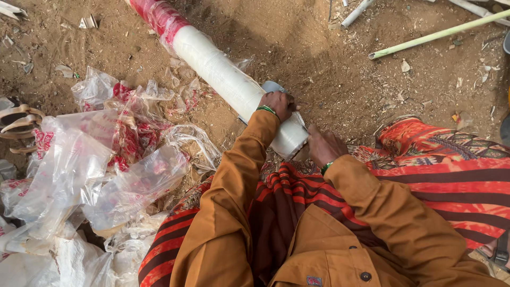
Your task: The person wraps adhesive tape and plastic film around a large white plastic pipe, occasionally using a small tool to cut the film, while sitting on the ground in a storage area.
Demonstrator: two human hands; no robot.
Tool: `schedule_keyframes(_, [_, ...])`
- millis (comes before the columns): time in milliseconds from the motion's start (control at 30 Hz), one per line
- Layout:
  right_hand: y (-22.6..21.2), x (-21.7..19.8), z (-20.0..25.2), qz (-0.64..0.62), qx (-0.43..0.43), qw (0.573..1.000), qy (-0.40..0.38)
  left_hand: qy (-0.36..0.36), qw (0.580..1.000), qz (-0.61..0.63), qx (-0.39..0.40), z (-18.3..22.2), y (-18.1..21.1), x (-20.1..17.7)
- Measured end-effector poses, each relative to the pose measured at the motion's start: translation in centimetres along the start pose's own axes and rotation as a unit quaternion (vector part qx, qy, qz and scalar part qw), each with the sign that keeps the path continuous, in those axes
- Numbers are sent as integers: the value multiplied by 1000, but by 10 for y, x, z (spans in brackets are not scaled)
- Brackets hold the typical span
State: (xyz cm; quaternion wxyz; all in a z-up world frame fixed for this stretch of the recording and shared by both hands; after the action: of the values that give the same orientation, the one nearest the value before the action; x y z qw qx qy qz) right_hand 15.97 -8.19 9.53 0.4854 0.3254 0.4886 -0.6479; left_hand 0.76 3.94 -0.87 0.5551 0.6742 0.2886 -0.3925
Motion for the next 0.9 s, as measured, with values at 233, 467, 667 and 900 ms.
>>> schedule_keyframes(233, [4, 7, -2, -19, -49, 997, 65, 44, 999, -6, 28, 3, -8, 7])
schedule_keyframes(467, [16, 22, 7, -27, 23, 999, -6, 26, 996, -85, -7, 11, -21, 15])
schedule_keyframes(667, [23, 17, 4, -108, -8, 994, 32, 75, 997, -19, 4, 7, -31, 6])
schedule_keyframes(900, [34, 29, -11, -185, 38, 980, 59, -20, 1000, -10, 8, 0, -44, 16])
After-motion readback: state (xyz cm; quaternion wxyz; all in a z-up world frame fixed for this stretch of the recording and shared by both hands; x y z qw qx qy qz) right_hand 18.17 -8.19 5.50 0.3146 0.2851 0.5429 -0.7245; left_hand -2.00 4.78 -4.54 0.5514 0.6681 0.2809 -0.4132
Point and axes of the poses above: each hand's wrist, its own z-axis away from the middle knuckle, its own x-axis out of the palm, y = z × x, the point moved 5 cm from there along -z, towards the middle knuckle, and after that the axes turned 15 degrees about y, right-handed, at the moved point
